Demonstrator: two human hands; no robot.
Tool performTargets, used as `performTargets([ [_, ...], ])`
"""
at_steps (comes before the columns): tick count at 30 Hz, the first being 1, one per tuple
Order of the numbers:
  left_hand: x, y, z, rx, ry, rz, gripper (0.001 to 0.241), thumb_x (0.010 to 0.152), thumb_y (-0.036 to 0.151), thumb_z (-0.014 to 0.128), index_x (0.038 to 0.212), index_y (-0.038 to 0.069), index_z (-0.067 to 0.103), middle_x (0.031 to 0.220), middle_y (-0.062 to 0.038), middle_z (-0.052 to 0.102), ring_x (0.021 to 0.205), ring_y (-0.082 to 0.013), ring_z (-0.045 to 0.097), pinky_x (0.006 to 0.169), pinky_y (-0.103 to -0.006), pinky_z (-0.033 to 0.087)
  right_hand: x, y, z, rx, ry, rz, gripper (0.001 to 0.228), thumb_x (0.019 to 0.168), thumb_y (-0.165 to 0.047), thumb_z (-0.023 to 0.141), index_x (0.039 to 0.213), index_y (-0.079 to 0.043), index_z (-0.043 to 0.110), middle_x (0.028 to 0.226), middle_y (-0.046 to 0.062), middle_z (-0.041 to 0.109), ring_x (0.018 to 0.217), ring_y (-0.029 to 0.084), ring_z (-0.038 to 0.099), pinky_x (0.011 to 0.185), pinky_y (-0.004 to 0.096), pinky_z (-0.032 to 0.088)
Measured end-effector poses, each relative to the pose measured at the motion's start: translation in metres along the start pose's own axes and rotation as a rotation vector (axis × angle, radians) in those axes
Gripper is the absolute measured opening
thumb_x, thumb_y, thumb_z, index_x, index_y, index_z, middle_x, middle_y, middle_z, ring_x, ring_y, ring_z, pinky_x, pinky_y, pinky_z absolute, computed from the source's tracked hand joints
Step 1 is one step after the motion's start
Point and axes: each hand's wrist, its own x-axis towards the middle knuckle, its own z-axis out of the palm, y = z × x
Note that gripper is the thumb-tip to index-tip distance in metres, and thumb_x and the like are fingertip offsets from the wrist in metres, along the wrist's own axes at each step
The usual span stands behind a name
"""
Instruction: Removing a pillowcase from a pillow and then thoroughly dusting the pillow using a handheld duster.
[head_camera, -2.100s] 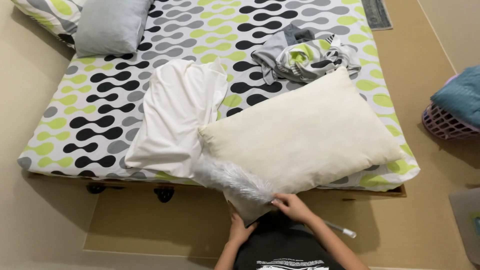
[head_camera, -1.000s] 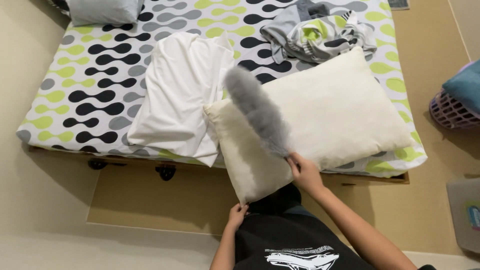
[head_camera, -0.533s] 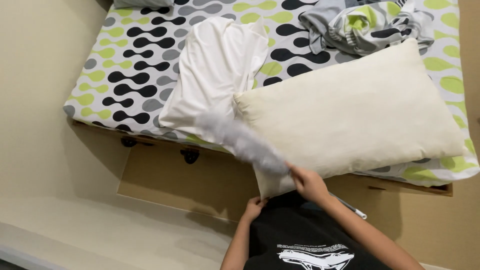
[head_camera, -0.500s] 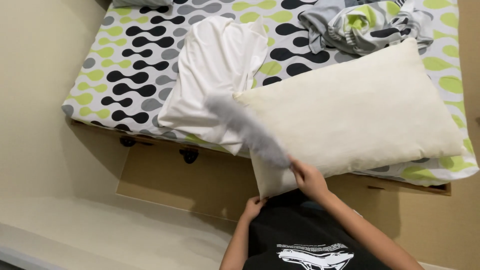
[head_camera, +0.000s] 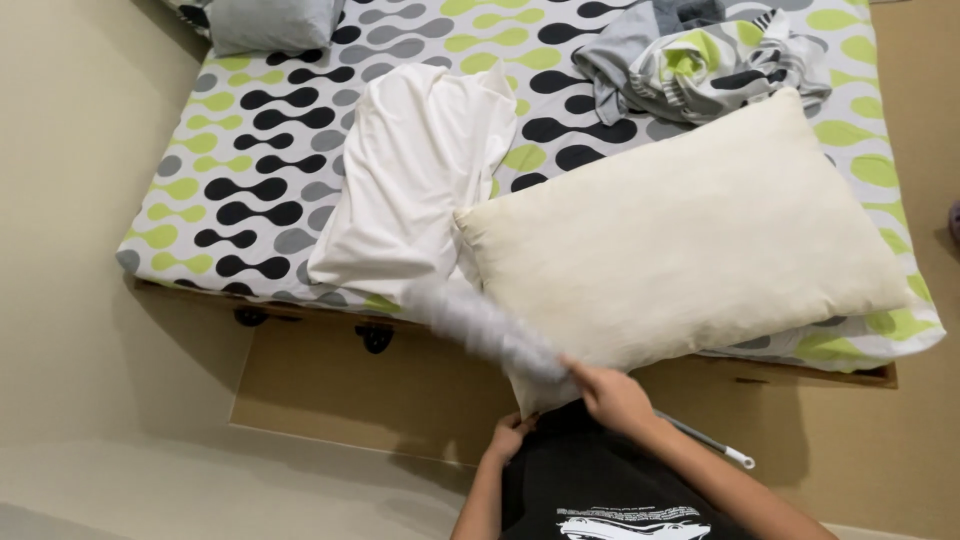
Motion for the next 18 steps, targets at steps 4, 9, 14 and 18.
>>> performTargets([
  [4,-0.004,0.009,0.002,-0.086,-0.066,-0.169,0.038,0.099,0.027,0.068,0.122,-0.002,0.072,0.104,-0.011,0.076,0.091,-0.0200,0.067,0.084,-0.0348,0.054,-0.001,0.002,-0.014,0.282,0.390,0.098,0.050,0.094,-0.015,0.058,0.143,-0.025,0.057,0.094,0.019,0.073,0.076,0.037,0.071,0.070,0.046,0.057],
  [9,0.010,-0.002,0.005,-0.076,-0.069,-0.158,0.037,0.098,0.026,0.068,0.122,-0.003,0.074,0.107,-0.017,0.077,0.095,-0.0253,0.069,0.086,-0.0374,0.055,-0.024,0.057,0.035,0.503,0.300,-0.062,0.046,0.098,-0.016,0.057,0.143,-0.020,0.055,0.100,0.016,0.076,0.089,0.031,0.078,0.077,0.043,0.060],
  [14,0.010,-0.027,-0.001,0.370,0.034,0.355,0.059,0.093,0.020,0.070,0.143,-0.004,0.051,0.152,-0.025,0.050,0.137,-0.0418,0.045,0.106,-0.0439,0.036,-0.044,0.045,0.022,-0.076,-0.214,-0.084,0.047,0.095,-0.022,0.062,0.142,-0.027,0.060,0.088,0.017,0.072,0.079,0.037,0.068,0.072,0.049,0.053],
  [18,-0.003,0.018,-0.008,0.253,-0.122,0.162,0.041,0.105,0.030,0.062,0.136,0.004,0.056,0.132,-0.013,0.055,0.121,-0.0263,0.048,0.101,-0.0363,0.039,-0.036,0.043,0.016,0.204,0.239,-0.256,0.038,0.092,-0.021,0.066,0.129,-0.011,0.065,0.083,0.017,0.075,0.070,0.037,0.070,0.062,0.047,0.054],
])
